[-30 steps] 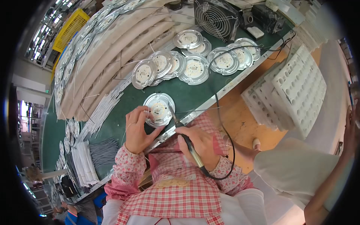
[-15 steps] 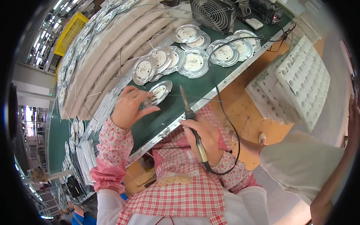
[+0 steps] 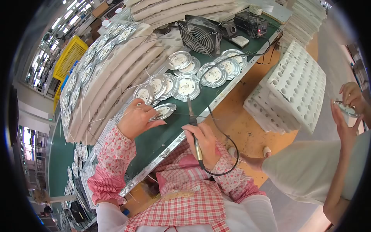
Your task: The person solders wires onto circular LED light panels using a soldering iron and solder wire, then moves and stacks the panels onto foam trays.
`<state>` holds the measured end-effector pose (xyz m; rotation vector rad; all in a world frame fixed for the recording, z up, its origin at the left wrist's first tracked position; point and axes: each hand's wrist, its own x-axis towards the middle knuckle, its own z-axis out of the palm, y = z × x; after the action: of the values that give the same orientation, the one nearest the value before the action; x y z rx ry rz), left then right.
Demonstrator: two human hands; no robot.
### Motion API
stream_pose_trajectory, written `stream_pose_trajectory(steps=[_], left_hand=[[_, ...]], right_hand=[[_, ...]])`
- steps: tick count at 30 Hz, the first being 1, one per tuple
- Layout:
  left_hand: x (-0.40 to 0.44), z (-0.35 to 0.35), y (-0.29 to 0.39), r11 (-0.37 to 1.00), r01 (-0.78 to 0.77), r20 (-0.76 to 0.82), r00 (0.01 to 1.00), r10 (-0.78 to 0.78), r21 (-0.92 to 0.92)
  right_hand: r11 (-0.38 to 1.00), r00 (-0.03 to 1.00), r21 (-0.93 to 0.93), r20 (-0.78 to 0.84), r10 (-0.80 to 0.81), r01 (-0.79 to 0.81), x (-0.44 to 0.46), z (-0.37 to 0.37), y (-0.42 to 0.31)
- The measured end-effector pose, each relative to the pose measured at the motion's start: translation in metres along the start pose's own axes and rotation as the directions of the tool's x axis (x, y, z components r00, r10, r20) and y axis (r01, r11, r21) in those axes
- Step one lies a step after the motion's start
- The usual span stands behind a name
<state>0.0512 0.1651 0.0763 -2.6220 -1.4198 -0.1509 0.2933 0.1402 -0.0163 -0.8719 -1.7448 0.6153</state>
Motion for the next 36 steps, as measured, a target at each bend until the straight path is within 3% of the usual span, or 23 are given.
stream_pose_trajectory(steps=[3, 14, 21, 26, 29, 36], left_hand=[[0.002, 0.0, 0.0, 1.0, -0.019, -0.005, 1.0, 0.019, -0.001], [-0.012, 0.001, 0.003, 1.0, 0.003, 0.032, 0.999, -0.003, -0.003], [-0.063, 0.015, 0.025, 1.0, 0.01, 0.011, 1.0, -0.01, 0.002], [-0.077, 0.034, 0.052, 0.885, 0.323, -0.165, 0.905, -0.393, -0.337], [-0.069, 0.04, 0.065, 0.803, 0.42, -0.158, 0.838, -0.522, -0.423], [-0.06, 0.056, 0.064, 0.805, 0.432, -0.142, 0.84, -0.523, -0.407]], right_hand=[[0.999, 0.999, 0.003, -0.007, -0.053, 0.053, -0.004, 0.001, 0.004], [0.992, 0.997, 0.12, 0.07, 0.04, -0.048, -0.009, -0.001, -0.001], [0.955, 0.962, 0.237, 0.246, 0.117, -0.177, -0.01, -0.016, -0.002], [0.894, 0.928, 0.326, 0.311, 0.206, -0.308, -0.006, -0.006, -0.008], [0.878, 0.908, 0.328, 0.35, 0.231, -0.349, -0.009, -0.002, -0.007], [0.945, 0.932, 0.266, 0.352, 0.089, -0.191, -0.011, 0.007, -0.001]])
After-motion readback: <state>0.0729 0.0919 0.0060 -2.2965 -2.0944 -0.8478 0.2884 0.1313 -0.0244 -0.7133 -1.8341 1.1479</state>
